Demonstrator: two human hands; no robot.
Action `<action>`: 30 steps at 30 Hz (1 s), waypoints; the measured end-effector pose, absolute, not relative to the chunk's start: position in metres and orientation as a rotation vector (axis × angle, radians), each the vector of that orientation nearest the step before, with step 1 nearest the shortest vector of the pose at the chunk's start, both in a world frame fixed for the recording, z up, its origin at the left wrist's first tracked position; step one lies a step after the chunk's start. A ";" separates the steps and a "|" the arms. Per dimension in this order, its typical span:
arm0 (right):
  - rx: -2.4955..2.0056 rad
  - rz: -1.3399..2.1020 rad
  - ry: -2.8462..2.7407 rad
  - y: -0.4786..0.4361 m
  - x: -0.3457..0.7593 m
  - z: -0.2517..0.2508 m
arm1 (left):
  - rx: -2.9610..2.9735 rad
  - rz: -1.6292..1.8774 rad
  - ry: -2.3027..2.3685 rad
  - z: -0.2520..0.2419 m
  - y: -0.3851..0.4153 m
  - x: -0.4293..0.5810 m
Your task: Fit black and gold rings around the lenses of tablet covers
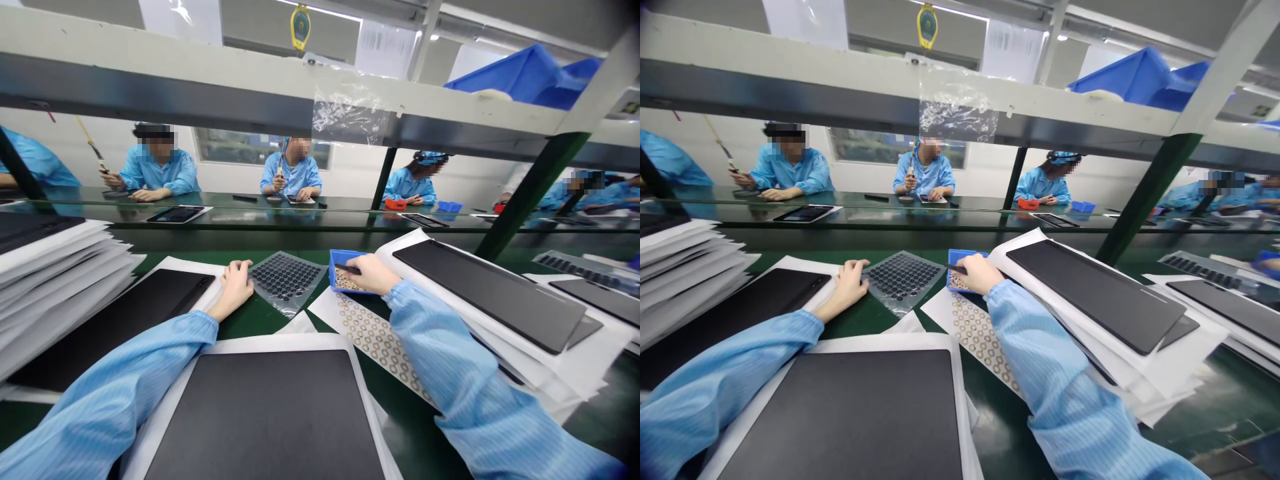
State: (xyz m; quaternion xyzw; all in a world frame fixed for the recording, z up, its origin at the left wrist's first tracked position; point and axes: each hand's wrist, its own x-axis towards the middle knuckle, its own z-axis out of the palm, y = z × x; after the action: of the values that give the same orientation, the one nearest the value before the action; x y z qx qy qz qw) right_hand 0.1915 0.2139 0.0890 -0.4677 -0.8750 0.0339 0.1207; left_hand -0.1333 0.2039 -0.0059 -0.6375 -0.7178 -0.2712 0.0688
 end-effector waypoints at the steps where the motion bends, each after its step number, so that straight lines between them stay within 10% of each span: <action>1: -1.268 0.140 -2.595 0.211 0.177 0.086 | -1.890 -0.816 -2.192 -0.005 0.203 -0.133; 30: -0.663 0.487 -2.437 0.217 0.089 -0.001 | -2.470 -1.399 -2.454 -0.003 0.172 -0.101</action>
State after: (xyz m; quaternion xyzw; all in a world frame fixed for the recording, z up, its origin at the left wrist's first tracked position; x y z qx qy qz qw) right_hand 0.0890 0.2167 -0.0012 -0.2473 -0.9094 0.1816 0.2808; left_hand -0.1012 0.1724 -0.0027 -0.6277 -0.6238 -0.3556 -0.3007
